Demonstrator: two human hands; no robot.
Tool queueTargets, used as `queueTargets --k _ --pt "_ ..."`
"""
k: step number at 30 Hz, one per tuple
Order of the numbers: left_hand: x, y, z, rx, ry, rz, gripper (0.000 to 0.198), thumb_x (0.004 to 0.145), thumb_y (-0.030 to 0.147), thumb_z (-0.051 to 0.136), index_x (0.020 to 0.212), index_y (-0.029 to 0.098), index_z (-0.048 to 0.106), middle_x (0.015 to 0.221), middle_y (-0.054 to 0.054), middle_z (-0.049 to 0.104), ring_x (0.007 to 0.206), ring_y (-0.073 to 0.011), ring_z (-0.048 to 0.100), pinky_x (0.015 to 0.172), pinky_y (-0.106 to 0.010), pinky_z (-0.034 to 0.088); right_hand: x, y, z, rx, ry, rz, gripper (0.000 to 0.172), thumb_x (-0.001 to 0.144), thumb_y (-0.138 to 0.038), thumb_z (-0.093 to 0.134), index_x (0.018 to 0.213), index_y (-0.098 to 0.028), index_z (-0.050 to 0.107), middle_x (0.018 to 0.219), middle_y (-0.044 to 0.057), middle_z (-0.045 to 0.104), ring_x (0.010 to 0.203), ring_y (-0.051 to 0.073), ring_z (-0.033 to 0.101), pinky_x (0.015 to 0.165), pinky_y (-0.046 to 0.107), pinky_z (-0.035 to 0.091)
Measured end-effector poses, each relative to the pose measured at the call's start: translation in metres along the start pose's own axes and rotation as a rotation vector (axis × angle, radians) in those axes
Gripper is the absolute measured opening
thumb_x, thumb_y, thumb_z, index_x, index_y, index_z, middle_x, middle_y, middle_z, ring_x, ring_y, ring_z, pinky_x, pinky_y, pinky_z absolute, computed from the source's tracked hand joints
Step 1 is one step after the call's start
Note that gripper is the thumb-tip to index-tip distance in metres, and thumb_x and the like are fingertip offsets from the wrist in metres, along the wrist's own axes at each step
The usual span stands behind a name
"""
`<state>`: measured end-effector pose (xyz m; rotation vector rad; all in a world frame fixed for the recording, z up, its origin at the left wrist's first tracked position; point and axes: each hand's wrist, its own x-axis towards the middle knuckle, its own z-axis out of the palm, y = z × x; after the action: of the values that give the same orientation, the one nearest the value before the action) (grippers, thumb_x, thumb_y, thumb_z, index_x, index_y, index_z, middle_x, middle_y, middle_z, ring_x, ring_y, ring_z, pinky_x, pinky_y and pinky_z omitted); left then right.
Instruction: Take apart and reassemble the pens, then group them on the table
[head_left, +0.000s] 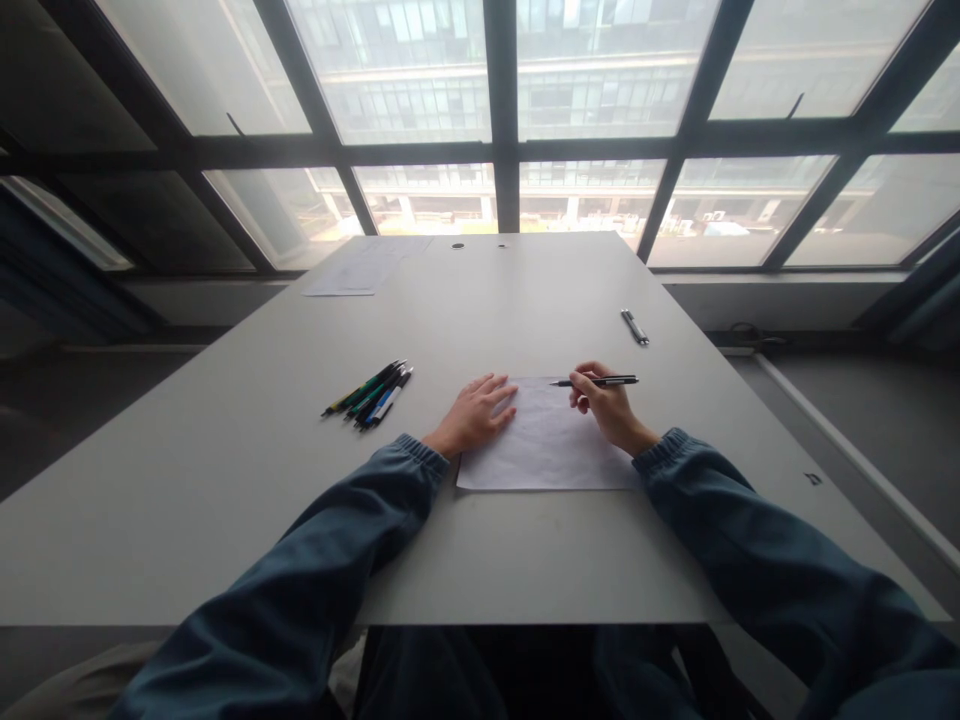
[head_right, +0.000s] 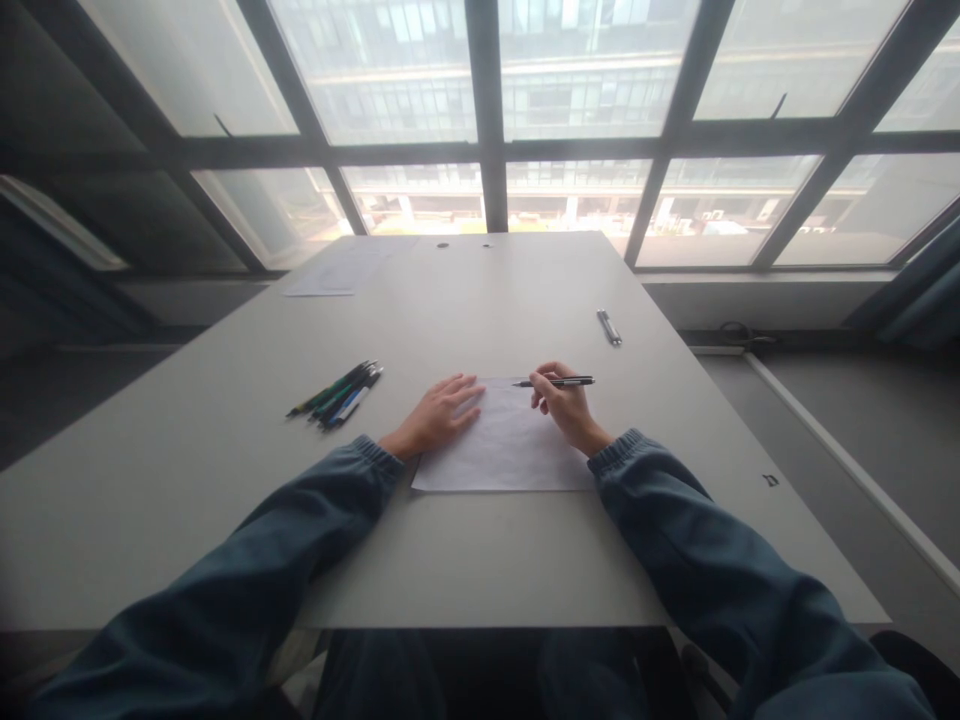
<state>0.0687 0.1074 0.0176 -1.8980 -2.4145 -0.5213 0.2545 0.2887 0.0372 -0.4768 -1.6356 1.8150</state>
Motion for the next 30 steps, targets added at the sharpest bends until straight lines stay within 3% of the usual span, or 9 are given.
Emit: queueTargets --k 2,4,8,12,19,30 --pt "0.0 0.002 -0.002 0.007 -0.007 -0.009 0.049 0.098 0.046 0.048 0.141 0.024 0.058 0.154 -0.008 0.047 0.146 -0.031 0.038 0.121 -0.052 0.033 -0.002 0.002 0.001 -0.119 -0.089 -0.003 0.038 0.08 -0.052 0.071 0.097 -0.019 0.067 0.074 0.002 0.068 0.059 0.014 0.063 0.045 0.022 0.044" --pt "0.0 0.004 -0.003 0.011 -0.012 -0.015 0.049 0.098 0.046 0.047 0.14 0.024 0.059 0.154 -0.008 0.048 0.146 -0.031 0.038 0.121 -0.052 0.033 -0.004 0.005 0.002 -0.256 -0.138 -0.039 0.036 0.079 -0.05 0.072 0.094 -0.017 0.069 0.073 0.004 0.069 0.059 0.015 0.063 0.047 0.023 0.045" --pt "0.001 0.006 -0.005 0.013 -0.015 -0.015 0.049 0.098 0.046 0.047 0.141 0.023 0.058 0.154 -0.009 0.047 0.146 -0.0313 0.038 0.121 -0.052 0.032 -0.006 0.013 0.003 -0.439 -0.103 -0.095 0.035 0.079 -0.049 0.072 0.069 -0.018 0.059 0.051 -0.001 0.059 0.042 0.011 0.053 0.041 0.022 0.037" --pt "0.001 0.007 -0.005 0.015 -0.008 -0.014 0.049 0.098 0.045 0.048 0.14 0.023 0.059 0.154 -0.009 0.048 0.146 -0.0313 0.038 0.121 -0.052 0.033 -0.006 0.016 0.001 -0.56 -0.076 -0.085 0.033 0.083 -0.044 0.067 0.065 -0.02 0.055 0.051 0.001 0.062 0.038 0.012 0.054 0.04 0.022 0.039" --pt "0.001 0.008 -0.006 0.019 -0.019 -0.022 0.049 0.098 0.045 0.047 0.141 0.024 0.058 0.155 -0.007 0.047 0.146 -0.0305 0.038 0.122 -0.05 0.032 -0.007 0.014 0.0 -0.626 -0.08 -0.092 0.023 0.081 -0.033 0.065 0.066 -0.021 0.052 0.052 0.001 0.063 0.041 0.014 0.058 0.042 0.023 0.041" --pt "0.002 0.005 -0.004 -0.005 0.013 -0.002 0.048 0.098 0.045 0.048 0.14 0.024 0.059 0.153 -0.008 0.048 0.145 -0.0314 0.04 0.121 -0.051 0.033 -0.005 0.016 0.0 -0.692 -0.064 -0.156 0.022 0.079 -0.03 0.065 0.063 -0.022 0.052 0.049 -0.002 0.057 0.046 0.013 0.051 0.047 0.025 0.037"
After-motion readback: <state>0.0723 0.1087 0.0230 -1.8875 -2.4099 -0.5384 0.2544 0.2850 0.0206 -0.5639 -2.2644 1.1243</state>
